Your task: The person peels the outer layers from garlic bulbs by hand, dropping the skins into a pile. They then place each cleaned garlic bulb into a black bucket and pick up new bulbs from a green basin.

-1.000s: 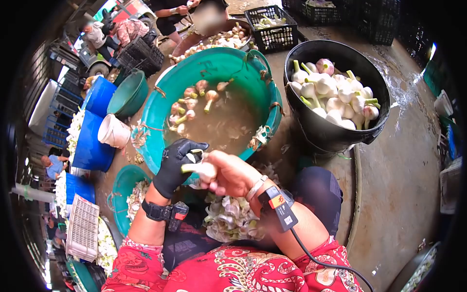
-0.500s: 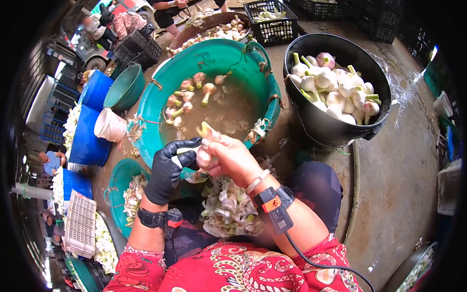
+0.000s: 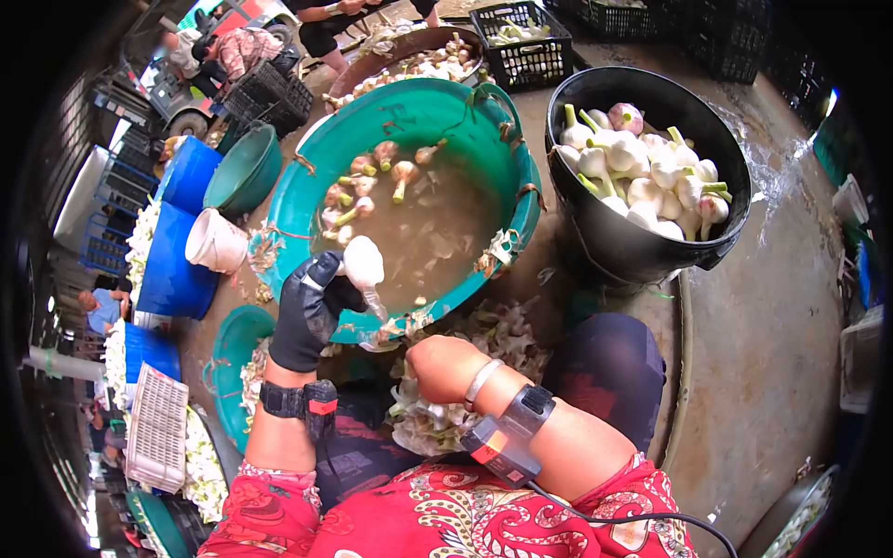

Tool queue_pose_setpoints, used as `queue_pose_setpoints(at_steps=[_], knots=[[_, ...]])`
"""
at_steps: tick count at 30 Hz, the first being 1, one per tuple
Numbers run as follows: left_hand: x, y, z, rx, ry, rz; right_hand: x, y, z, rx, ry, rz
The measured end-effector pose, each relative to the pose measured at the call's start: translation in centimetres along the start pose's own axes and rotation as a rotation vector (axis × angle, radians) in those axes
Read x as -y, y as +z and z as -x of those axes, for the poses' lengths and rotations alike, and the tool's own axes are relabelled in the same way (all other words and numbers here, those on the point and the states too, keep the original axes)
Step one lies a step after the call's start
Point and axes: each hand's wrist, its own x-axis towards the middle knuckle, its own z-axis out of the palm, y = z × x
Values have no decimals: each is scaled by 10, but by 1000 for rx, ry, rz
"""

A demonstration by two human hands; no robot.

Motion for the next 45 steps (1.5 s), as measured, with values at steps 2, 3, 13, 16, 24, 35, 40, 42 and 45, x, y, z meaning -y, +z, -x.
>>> queue_pose_setpoints(at_steps=[2, 3, 13, 16, 24, 35, 40, 42, 45], knots=[[4, 3, 1, -27, -20, 30, -5, -13, 5, -127, -58, -125], [4, 6, 4, -61, -45, 62, -2, -20, 10, -215, -48, -321], [6, -2, -15, -145, -7, 158, -2, -13, -4, -638, 26, -248], [-32, 3, -42, -60, 68, -38, 3, -15, -3, -556, 36, -358], [-39, -24, -143, -22, 177, -554, 0, -21, 2, -637, -47, -515], [117, -112, -216, 139, -374, -1660, -7, -41, -10, -681, 42, -463], [140, -143, -226, 151, -244, -1350, -10, -43, -19, -717, 75, -518], [86, -117, -195, 59, -122, -1198, -7, -37, -24, -735, 93, -650], [24, -84, -145, 12, -263, -627, -5, -30, -30, -784, 53, -712]])
